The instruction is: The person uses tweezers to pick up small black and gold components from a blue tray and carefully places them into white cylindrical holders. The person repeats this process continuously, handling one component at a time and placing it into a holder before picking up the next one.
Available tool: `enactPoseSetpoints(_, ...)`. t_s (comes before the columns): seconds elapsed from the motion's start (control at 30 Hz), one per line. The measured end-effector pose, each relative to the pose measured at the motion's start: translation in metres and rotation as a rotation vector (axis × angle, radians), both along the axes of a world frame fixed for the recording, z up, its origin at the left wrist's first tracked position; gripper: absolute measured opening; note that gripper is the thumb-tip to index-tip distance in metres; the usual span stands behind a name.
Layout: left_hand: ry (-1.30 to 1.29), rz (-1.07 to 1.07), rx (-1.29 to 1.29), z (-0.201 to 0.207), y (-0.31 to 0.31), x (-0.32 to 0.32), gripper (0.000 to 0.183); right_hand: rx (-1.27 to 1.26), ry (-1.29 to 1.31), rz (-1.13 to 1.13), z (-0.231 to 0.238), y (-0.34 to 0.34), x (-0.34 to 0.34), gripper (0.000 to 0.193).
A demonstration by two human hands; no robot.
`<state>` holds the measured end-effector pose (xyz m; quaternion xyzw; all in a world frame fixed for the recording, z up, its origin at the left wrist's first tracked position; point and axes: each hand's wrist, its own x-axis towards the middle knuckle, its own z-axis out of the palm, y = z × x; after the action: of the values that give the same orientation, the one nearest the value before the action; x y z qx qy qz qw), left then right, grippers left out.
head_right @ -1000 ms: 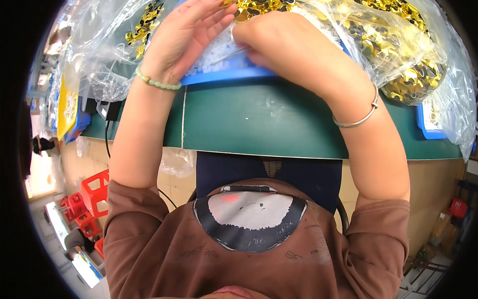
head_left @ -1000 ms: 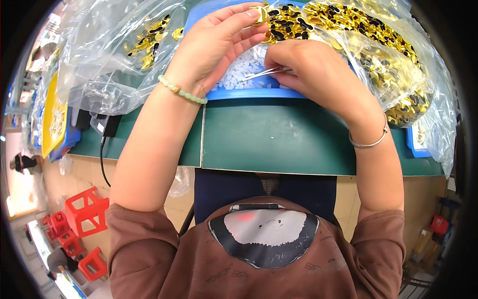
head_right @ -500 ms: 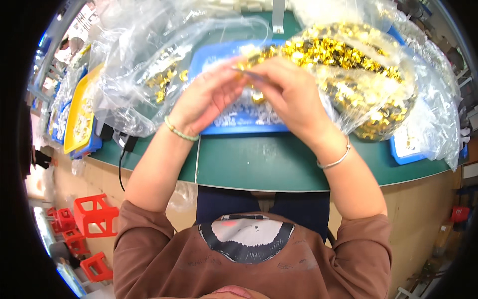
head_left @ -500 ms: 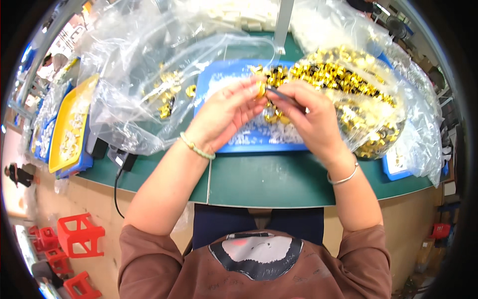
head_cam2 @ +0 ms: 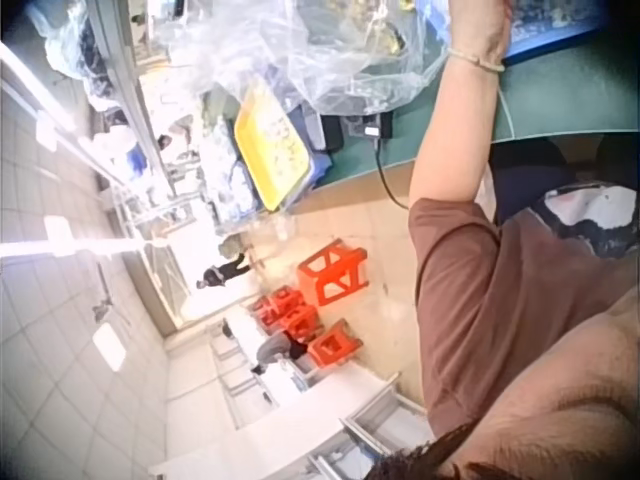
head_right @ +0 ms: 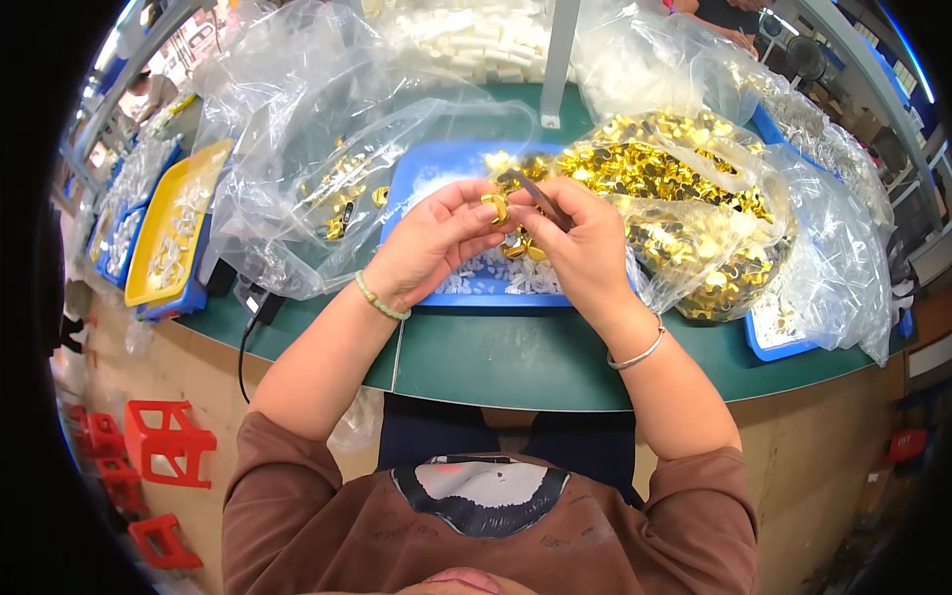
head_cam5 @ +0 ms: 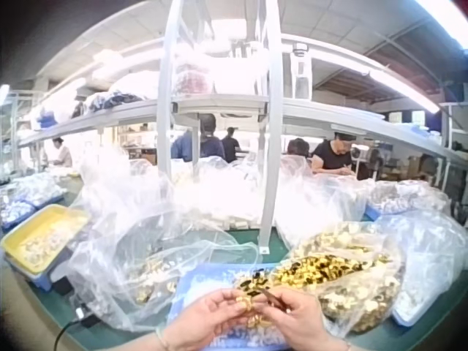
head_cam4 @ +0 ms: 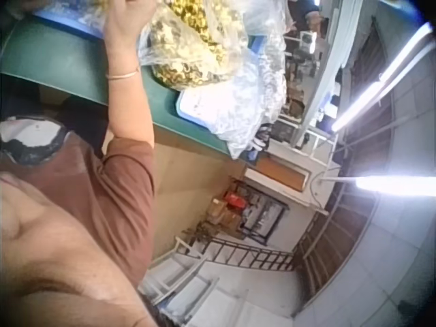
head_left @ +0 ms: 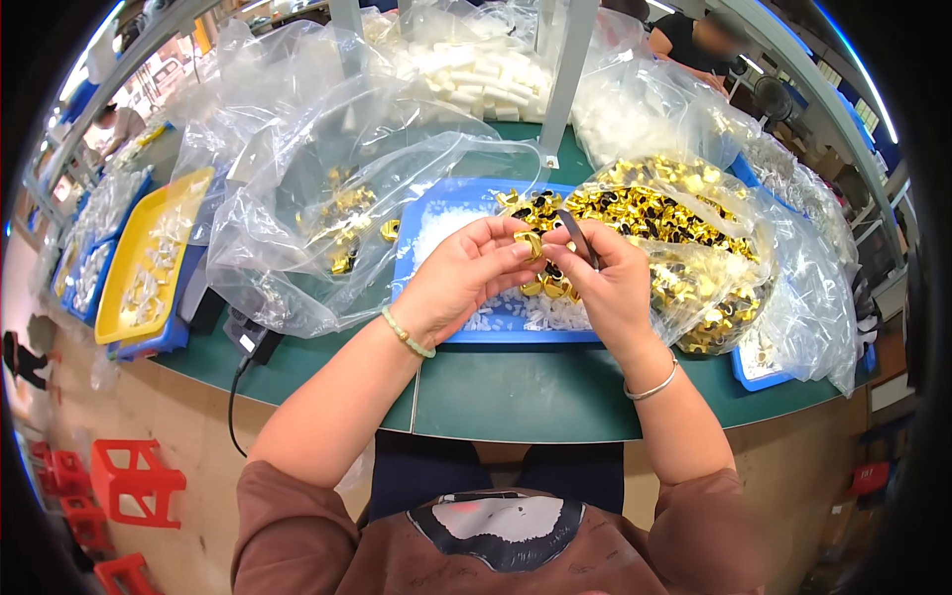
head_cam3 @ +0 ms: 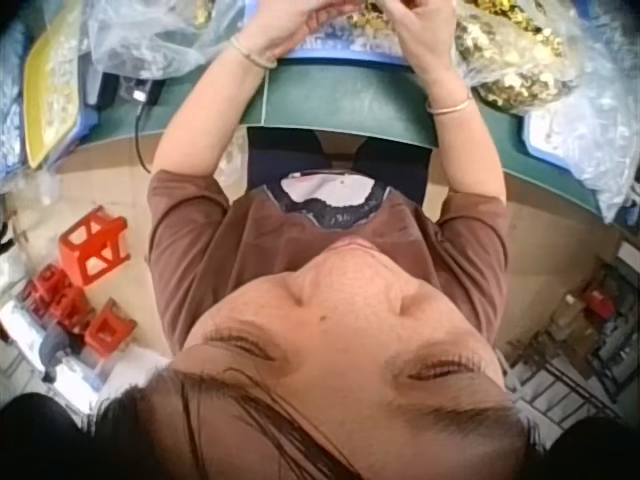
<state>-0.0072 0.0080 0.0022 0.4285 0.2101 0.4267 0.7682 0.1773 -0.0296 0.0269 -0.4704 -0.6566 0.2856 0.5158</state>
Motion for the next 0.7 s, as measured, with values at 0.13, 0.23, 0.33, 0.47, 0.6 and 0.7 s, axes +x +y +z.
enactPoseSetpoints(0.13,-0.024,-0.016,0.055,0.0001,0.0002,0.0002,0.029,0.217,-0.064,0.044,0.0004,0.0026,0.0014,0.009)
enactPoseSetpoints(0.23,-0.016,-0.010,0.029,0.0002,-0.0001,-0.0005,0.028,0.181,-0.075,0.035,0.0021,0.0015,-0.0006,0.009)
enactPoseSetpoints(0.33,-0.010,-0.022,0.026,-0.0026,-0.0003,0.0027,0.028,0.158,-0.070,0.009,-0.0017,0.0011,0.0012,0.008)
enactPoseSetpoints(0.47,-0.003,-0.006,0.046,-0.0028,-0.0027,0.0026,0.029,0.340,-0.160,-0.026,-0.0066,0.0060,-0.0019,0.009)
enactPoseSetpoints(0.6,-0.015,-0.016,0.033,-0.0050,-0.0013,0.0037,0.028,0.294,-0.096,-0.013,-0.0056,0.0027,-0.0036,0.009)
enactPoseSetpoints(0.7,-0.045,-0.020,0.002,-0.0028,-0.0019,0.0037,0.028,0.286,-0.067,0.005,-0.0032,0.0018,-0.0056,0.009)
